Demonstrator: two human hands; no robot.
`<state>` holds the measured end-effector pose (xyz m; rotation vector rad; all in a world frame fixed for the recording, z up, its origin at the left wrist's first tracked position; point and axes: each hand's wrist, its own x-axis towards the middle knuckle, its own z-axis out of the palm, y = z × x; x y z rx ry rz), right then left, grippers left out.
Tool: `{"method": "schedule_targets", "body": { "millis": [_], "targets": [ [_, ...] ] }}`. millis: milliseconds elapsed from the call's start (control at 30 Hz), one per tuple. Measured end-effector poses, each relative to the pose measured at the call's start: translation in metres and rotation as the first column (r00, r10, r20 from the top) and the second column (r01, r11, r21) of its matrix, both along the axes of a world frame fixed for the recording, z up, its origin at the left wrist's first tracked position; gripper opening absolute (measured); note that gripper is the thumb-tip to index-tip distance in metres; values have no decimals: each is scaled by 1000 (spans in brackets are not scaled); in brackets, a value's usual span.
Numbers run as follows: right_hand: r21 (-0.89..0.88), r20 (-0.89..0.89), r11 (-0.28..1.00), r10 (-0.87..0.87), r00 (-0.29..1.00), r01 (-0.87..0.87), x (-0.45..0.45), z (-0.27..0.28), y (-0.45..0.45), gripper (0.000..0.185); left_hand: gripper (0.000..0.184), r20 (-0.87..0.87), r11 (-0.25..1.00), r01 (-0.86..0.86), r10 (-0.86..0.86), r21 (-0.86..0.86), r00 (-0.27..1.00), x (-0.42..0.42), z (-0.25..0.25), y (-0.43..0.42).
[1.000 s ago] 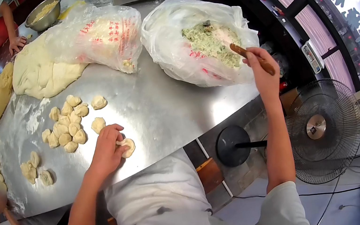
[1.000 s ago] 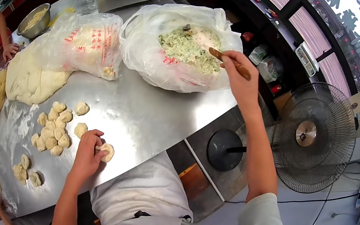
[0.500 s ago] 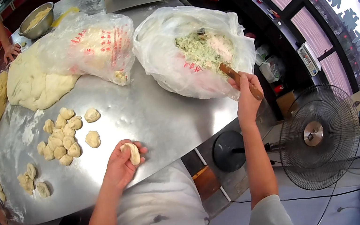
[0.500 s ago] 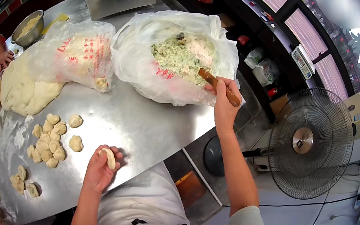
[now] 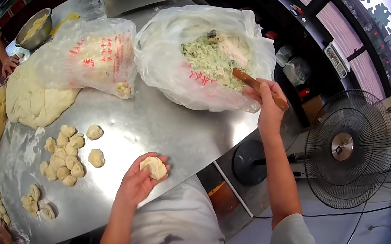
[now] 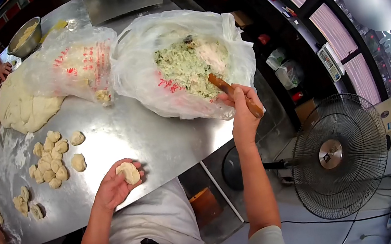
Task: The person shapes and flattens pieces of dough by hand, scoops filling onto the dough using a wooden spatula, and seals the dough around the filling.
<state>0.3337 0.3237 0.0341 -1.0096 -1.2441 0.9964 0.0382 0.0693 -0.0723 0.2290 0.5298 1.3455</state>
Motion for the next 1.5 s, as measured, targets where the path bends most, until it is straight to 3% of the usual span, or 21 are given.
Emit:
{"method": "schedule_targets", "body": {
  "millis": [200, 367, 467, 667, 900, 1167, 1300, 1433, 1500],
  "targets": [
    [-178, -185, 981, 46, 982, -79, 7, 3, 13, 21, 48, -33, 996, 39, -37, 74, 999, -5, -19, -9],
    [-309, -314, 945, 8, 949, -111, 9, 3, 17, 20, 52, 105, 994, 25, -36, 106, 994, -5, -21, -6],
    [-315, -308, 938, 40, 950, -142, 10, 2, 19, 21, 51, 110, 997, 1, -9, 75, 994, -2, -12, -3],
    [-149, -86, 975, 155, 984, -167, -8, 5, 2, 24, 51, 86, 998, 3, -9, 63, 996, 0, -10, -2],
    [-152, -93, 976, 146, 985, -159, -37, 8, -9, 22, 49, 96, 999, 5, -10, 48, 995, -2, -11, -1],
    [-313, -276, 927, 120, 954, -207, -31, 9, 7, 24, 49, 115, 998, -7, 0, 56, 993, -3, -14, -2],
    [-370, -345, 899, 101, 933, -234, -27, 11, 12, 22, 53, 146, 980, -200, 198, 0, 969, 1, 8, 3],
    [-373, -403, 884, 119, 908, -281, -22, 5, 15, 20, 56, -143, 947, -250, 282, 203, 949, -10, 102, 53],
    [-351, -389, 902, 103, 916, -251, -25, 3, 12, 20, 54, -319, 926, -180, 289, 331, 903, -13, 142, 92]
  ]
}}
